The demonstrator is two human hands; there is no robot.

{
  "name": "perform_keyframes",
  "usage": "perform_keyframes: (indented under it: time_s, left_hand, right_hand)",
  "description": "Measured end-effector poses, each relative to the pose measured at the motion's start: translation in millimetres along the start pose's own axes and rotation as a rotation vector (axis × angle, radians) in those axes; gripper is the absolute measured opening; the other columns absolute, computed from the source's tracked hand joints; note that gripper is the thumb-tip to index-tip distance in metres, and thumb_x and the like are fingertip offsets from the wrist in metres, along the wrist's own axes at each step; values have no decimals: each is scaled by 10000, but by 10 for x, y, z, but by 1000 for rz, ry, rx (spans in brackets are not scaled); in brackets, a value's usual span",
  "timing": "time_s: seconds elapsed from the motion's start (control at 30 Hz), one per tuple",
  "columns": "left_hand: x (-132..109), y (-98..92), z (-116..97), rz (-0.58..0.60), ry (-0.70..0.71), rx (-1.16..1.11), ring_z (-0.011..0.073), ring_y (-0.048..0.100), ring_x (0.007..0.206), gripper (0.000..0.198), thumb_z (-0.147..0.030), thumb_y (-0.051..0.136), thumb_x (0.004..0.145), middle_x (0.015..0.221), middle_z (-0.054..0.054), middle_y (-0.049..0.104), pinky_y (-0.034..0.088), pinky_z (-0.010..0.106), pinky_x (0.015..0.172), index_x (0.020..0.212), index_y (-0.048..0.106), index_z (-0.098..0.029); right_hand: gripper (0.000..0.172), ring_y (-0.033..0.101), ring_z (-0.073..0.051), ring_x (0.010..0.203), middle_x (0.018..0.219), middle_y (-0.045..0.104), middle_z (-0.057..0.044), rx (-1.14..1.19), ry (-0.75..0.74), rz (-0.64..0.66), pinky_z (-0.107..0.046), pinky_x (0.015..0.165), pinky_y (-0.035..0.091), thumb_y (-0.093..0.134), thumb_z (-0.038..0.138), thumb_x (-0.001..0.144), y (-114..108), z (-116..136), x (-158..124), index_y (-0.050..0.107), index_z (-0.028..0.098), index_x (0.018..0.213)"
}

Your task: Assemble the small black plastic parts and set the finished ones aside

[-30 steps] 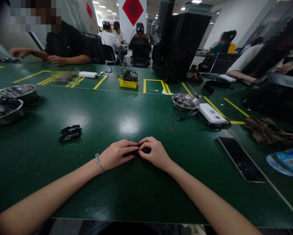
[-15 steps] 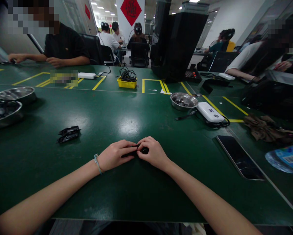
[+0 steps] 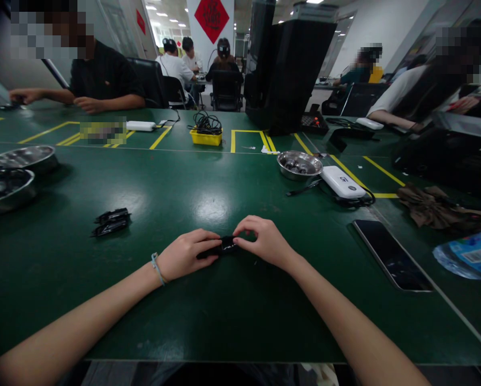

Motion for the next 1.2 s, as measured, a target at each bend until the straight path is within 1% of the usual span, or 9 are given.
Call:
perform_keyframes:
  time_s: [0.17,0.27,0.57,0.7,0.77,0.83,0.93,1.07,1.2]
  left_hand:
    - [-3,-18,-4,-17,14,-2,172,568,891,248,-216,540,791,1025,95,594,495,300,774,1017,587,-125]
    - [-8,-19,2,-38,25,-7,169,577,873,248,-234,544,796,1025,94,605,499,301,765,1015,593,-128]
    - [-12,-31,15,-76,36,-17,164,591,849,245,-247,548,797,1016,102,617,505,301,745,1005,603,-130]
    - [-12,-31,9,-67,38,-9,162,592,844,249,-257,536,805,1016,101,615,506,307,744,1016,599,-141]
    - [-8,-32,-2,-60,43,-4,162,592,839,246,-260,532,807,1012,100,616,507,306,741,1013,599,-142]
    - [-3,-34,-13,-53,47,3,165,590,845,242,-260,531,808,1006,96,616,506,302,743,1010,598,-143]
    - [-1,-36,-19,-43,51,12,167,585,857,247,-258,536,806,1015,90,612,502,297,751,1018,593,-144]
    - [-6,-19,-13,-22,57,23,170,580,856,256,-261,537,807,1021,89,607,499,298,746,1027,588,-140]
    - [-11,0,-6,-16,50,31,173,578,864,257,-269,522,816,1025,92,603,496,303,748,1033,585,-146]
  right_hand:
    - [125,498,-85,579,721,596,13,-16,-56,407,-207,529,384,612,297,717,-80,-120,-121,681,223,791]
    - [119,510,-81,570,684,581,19,-42,-63,476,-203,536,395,598,294,727,-38,-159,-155,693,231,762]
    - [105,540,-82,510,593,600,39,-58,27,443,-194,495,404,589,134,659,23,-135,-222,649,219,656]
    - [65,531,-76,493,573,588,43,63,56,420,-184,481,410,573,137,654,86,-75,-195,607,192,658]
    - [37,545,-85,523,611,605,27,171,88,303,-193,499,425,562,171,678,101,-53,-134,597,176,688]
    - [72,571,-103,580,664,628,3,245,151,103,-214,545,448,546,212,711,88,-61,-73,596,162,726]
    - [136,588,-121,669,819,653,-35,211,204,-123,-239,585,455,526,264,750,87,-65,-27,617,164,740]
    - [104,572,-146,791,1046,613,-39,88,138,-71,-248,580,442,559,233,726,188,-17,2,645,191,684]
    - [107,535,-181,931,1041,620,-21,34,106,-26,-287,662,443,554,214,736,247,-17,1,650,214,687]
Point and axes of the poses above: each hand's wrist, its own x-axis towards the middle knuckle, its own y-axis out of the palm, z = x × y, the point moved 5 cm from there along x, towards the middle knuckle
